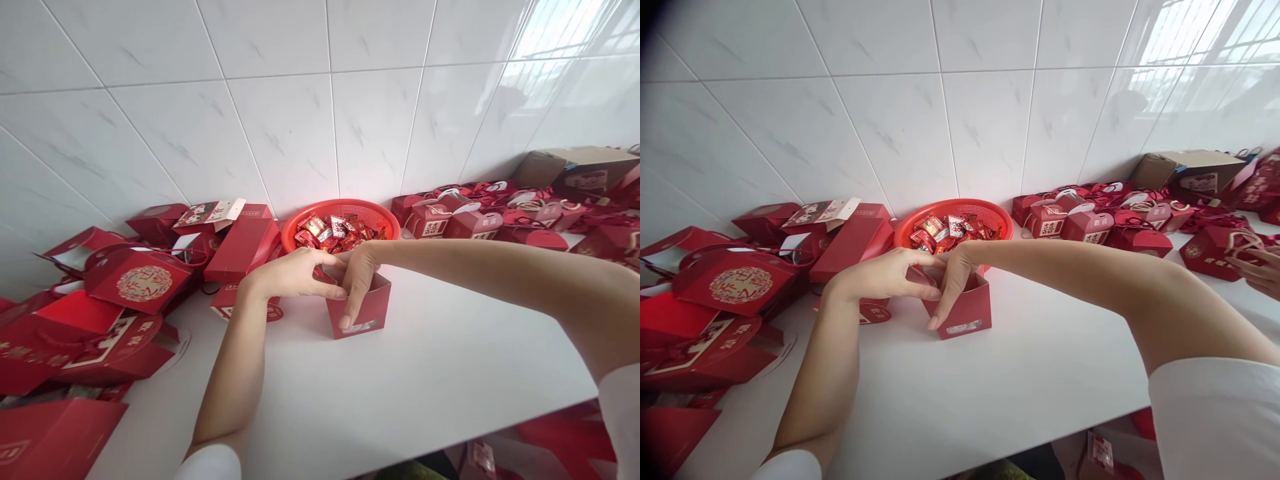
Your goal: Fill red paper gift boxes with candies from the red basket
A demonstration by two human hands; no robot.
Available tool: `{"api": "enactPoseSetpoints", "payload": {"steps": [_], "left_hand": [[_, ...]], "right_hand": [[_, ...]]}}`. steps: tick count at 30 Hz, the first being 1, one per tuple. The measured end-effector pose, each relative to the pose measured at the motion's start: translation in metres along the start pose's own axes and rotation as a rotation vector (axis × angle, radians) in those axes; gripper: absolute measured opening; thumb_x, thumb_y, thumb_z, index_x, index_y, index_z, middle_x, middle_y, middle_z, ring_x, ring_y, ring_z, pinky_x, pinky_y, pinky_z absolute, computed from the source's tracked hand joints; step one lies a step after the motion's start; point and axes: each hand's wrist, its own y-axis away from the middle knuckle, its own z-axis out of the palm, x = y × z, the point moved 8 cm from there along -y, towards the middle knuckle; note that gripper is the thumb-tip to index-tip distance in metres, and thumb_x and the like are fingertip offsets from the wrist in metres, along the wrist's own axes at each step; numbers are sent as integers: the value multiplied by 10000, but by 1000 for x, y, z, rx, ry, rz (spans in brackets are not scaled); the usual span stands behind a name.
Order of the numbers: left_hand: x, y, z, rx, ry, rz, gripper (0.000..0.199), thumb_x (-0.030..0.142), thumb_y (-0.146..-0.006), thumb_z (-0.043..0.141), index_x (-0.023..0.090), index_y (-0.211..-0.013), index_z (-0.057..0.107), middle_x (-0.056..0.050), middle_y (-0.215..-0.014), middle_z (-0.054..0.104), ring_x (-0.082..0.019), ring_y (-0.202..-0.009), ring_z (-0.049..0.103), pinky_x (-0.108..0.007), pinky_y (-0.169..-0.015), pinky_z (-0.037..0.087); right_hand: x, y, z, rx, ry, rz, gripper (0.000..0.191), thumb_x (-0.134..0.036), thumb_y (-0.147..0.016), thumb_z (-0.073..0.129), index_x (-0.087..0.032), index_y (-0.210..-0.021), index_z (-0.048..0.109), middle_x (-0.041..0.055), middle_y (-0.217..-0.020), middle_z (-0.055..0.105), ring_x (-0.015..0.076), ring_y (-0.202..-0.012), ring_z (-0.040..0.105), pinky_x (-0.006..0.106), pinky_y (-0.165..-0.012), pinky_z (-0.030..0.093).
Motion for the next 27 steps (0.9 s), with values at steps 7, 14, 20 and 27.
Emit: {"api": "enactPoseSetpoints", "payload": {"steps": [7,14,20,27], "left_hand": [[-1,0,0,3,13,17,436,422,-869,701,313,-1291,687,10,-1316,704,-226,-1158,663,-279,-967,502],[-5,0,-2,46,-109,6,415,420,-936,586,291,-1322,667,-5,-1389,662,-248,-1261,615,-300,-1021,488],[-3,0,-3,95,-221,-24,445,371,-983,467,342,-1407,601,33,-1444,618,-242,-1308,582,-306,-1060,461],[-11,-3,-9,199,-259,-117,581,468,-1015,376,346,-1581,340,-1,-1027,770,-230,-872,712,-294,-787,524]], "right_hand": [[-16,30,-23,481,162,-83,561,-676,-324,905,-204,-521,675,-38,-578,617,142,-604,638,222,-512,469],[-1,127,-3,996,136,-412,471,-545,-822,744,-265,-1200,733,39,-1193,737,229,-1080,693,317,-895,546],[65,114,8,1404,7,-344,951,-479,-638,904,-278,-1480,511,112,-1513,530,362,-1381,502,484,-1081,476],[84,82,7,1579,-270,-547,268,-401,-896,692,-202,-1072,725,54,-997,755,227,-937,693,375,-881,553]]}}
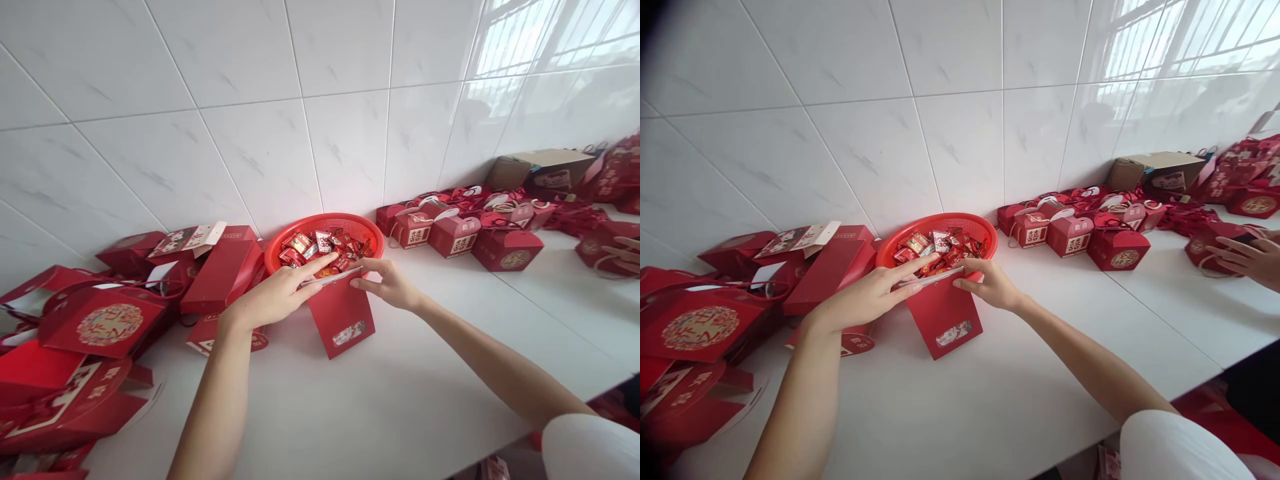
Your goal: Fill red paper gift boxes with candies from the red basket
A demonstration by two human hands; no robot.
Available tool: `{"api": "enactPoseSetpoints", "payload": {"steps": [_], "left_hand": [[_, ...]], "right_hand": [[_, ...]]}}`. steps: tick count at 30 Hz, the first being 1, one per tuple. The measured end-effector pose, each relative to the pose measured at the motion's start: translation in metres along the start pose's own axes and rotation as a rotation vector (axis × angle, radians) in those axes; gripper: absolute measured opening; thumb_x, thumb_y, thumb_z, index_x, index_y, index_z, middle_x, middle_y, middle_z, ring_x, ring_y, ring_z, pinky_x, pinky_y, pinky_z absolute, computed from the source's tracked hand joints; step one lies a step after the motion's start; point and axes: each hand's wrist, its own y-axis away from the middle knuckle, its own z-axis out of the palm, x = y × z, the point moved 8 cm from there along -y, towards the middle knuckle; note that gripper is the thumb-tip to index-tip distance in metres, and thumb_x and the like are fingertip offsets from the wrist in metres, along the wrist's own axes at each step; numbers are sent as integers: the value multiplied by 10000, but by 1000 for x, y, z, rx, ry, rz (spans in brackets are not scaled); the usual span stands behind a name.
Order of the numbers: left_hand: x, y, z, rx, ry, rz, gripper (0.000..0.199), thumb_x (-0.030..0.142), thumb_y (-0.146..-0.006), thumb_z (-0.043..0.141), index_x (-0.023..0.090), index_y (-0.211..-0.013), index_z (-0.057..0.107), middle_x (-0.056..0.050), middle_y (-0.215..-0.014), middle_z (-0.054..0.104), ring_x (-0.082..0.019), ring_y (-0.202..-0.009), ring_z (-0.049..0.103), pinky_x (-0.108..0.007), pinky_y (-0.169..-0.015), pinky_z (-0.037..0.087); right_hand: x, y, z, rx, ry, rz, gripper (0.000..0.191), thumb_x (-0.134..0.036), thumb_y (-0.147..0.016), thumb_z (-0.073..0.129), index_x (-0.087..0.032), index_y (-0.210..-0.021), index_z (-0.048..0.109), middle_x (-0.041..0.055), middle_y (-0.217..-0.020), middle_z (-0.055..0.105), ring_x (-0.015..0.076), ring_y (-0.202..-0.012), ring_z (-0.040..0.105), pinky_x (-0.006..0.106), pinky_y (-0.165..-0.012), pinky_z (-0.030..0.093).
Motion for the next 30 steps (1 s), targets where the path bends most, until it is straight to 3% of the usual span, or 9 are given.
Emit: {"api": "enactPoseSetpoints", "payload": {"steps": [4,6,10,13,17,20,24,30], "left_hand": [[-6,1,-2,4,7,2,627,532,-941,537,376,-1537,421,-11,-1353,676,-266,-1174,647,-304,-923,506],[-8,2,-1,-19,-5,-5,641,491,-910,584,387,-1525,436,-10,-1397,647,-271,-1193,641,-305,-916,511],[-11,-1,2,-28,-26,-33,579,372,-932,510,367,-1508,450,-23,-1173,743,-240,-934,713,-300,-793,520],[-7,-4,2,1,-45,-13,508,320,-920,505,349,-1428,500,-29,-1116,740,-237,-901,701,-292,-762,495],[1,-4,2,3,-70,20,276,243,-896,494,287,-1164,547,3,-900,697,-198,-721,633,-273,-666,429],[5,-4,3,-2,-94,41,101,206,-880,482,254,-964,511,32,-742,590,-167,-612,521,-264,-595,357],[9,-5,4,15,-59,99,72,175,-876,457,231,-837,482,34,-730,554,-142,-592,453,-264,-596,326],[7,-4,1,2,-1,78,69,173,-821,510,229,-838,546,32,-754,580,-137,-583,457,-272,-589,332]], "right_hand": [[11,6,1,89,-71,31,267,-422,-897,692,-219,-1069,724,49,-980,754,230,-946,687,367,-865,545],[13,9,3,106,-81,29,253,-427,-907,681,-230,-1060,721,48,-1005,753,225,-956,684,362,-872,542],[13,14,5,158,-75,15,233,-434,-922,661,-242,-1044,710,49,-1040,754,221,-977,682,368,-903,535],[14,16,7,188,-93,21,251,-455,-916,667,-250,-1056,704,51,-1073,751,230,-1019,678,377,-928,528],[10,18,10,174,-154,35,337,-542,-930,621,-247,-1069,706,50,-1070,741,236,-1017,670,371,-917,521],[10,17,11,193,-186,85,467,-628,-969,487,-226,-998,725,46,-954,733,228,-922,667,357,-842,528],[13,17,10,234,-181,134,439,-620,-946,542,-220,-960,723,41,-920,726,221,-875,651,341,-796,523],[17,19,12,217,-137,100,348,-559,-940,596,-227,-968,697,52,-969,730,225,-922,659,337,-809,529]]}}
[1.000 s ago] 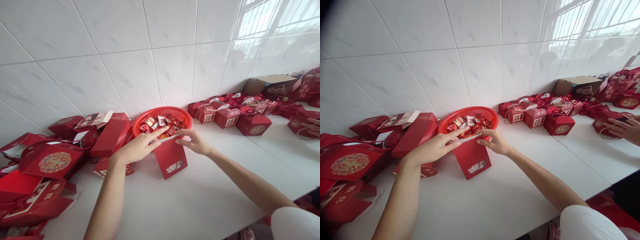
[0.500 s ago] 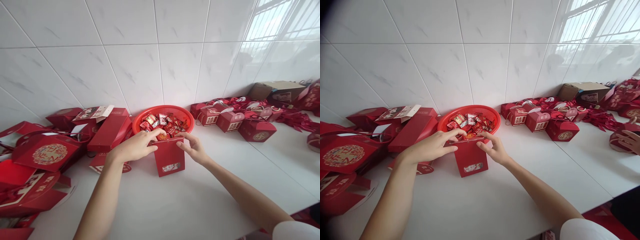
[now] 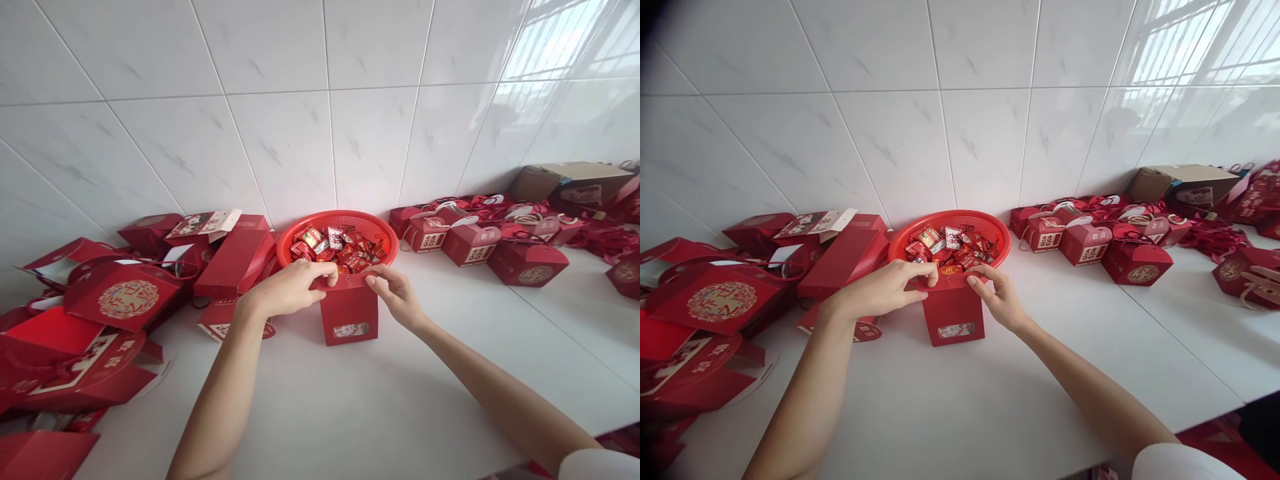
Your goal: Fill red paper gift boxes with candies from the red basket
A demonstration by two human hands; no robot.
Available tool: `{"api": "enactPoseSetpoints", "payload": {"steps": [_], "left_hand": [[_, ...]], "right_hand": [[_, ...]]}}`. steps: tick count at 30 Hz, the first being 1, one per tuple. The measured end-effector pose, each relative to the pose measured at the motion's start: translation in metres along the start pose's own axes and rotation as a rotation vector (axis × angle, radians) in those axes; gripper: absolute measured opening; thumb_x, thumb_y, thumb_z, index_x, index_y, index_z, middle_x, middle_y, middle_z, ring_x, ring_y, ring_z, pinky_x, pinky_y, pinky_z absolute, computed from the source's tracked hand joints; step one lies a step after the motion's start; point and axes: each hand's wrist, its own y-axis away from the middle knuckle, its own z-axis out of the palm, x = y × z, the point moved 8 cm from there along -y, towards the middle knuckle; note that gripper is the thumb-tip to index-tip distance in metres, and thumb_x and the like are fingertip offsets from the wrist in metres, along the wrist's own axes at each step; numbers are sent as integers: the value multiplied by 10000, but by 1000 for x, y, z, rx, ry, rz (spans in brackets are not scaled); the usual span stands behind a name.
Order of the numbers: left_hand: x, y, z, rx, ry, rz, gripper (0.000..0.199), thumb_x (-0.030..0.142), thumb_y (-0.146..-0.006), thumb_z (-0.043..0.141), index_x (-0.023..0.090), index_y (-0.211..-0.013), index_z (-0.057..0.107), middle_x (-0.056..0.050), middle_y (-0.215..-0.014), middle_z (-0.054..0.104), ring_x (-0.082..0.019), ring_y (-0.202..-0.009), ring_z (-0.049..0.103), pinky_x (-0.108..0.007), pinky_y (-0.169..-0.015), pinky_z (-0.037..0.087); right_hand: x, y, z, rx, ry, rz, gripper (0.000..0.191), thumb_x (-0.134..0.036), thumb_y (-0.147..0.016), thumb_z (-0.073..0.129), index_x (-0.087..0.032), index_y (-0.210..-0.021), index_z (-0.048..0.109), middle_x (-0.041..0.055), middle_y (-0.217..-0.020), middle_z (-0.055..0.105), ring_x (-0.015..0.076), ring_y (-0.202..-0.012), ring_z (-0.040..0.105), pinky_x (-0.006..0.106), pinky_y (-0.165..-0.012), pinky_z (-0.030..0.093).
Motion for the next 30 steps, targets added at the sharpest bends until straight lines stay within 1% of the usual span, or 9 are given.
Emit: {"api": "enactPoseSetpoints", "payload": {"steps": [5,10,16,18,20,22,25,28,30], "left_hand": [[-3,3,0,-34,28,-52,83,290,-828,590,248,-900,591,25,-831,634,-156,-640,521,-273,-601,367],[-10,-4,0,45,25,-82,212,405,-922,511,227,-806,519,11,-740,617,-178,-659,551,-284,-596,368],[-12,-11,6,41,107,-49,240,419,-914,527,228,-998,646,-35,-892,715,-226,-819,644,-305,-690,419],[-8,-12,6,45,68,-16,228,390,-914,506,221,-851,645,-17,-750,652,-203,-711,598,-304,-635,372],[-3,-11,7,47,21,-2,300,361,-914,478,214,-658,530,10,-574,479,-166,-552,462,-314,-560,280],[1,-11,7,45,9,11,359,332,-909,461,210,-579,386,22,-528,333,-145,-492,332,-326,-537,205],[8,-9,6,40,21,42,376,302,-897,463,206,-573,298,21,-539,290,-138,-489,273,-331,-538,182],[11,-8,7,40,-6,64,384,307,-906,466,207,-557,341,18,-531,326,-144,-491,313,-326,-538,213],[12,-9,7,44,-7,77,365,341,-925,469,211,-584,479,14,-547,441,-158,-524,418,-314,-557,283]], "right_hand": [[-2,1,-1,28,49,-64,320,-528,-956,587,-227,-978,694,49,-964,733,216,-910,662,345,-846,524],[-4,1,-2,43,56,-82,298,-505,-954,597,-226,-963,701,50,-962,739,214,-906,666,347,-855,526],[-1,3,0,87,53,-79,341,-559,-940,589,-235,-944,698,54,-929,737,224,-871,666,357,-823,541],[1,4,1,97,50,-80,344,-565,-939,586,-240,-948,699,52,-922,736,225,-866,665,358,-818,541],[2,5,-1,103,46,-79,339,-561,-941,586,-241,-953,701,50,-923,735,222,-869,661,356,-821,538],[3,4,-2,74,46,-70,344,-560,-943,584,-238,-952,705,51,-935,736,220,-880,661,353,-826,537],[0,0,-3,-38,53,-38,347,-549,-930,613,-230,-1014,720,61,-997,749,231,-935,677,354,-839,542],[-8,-3,-3,-141,72,-14,350,-532,-920,636,-220,-1033,745,68,-1018,761,239,-957,688,358,-850,544],[-16,-2,-7,-166,92,-14,354,-539,-917,634,-212,-955,765,65,-960,768,234,-906,690,360,-837,546]]}}
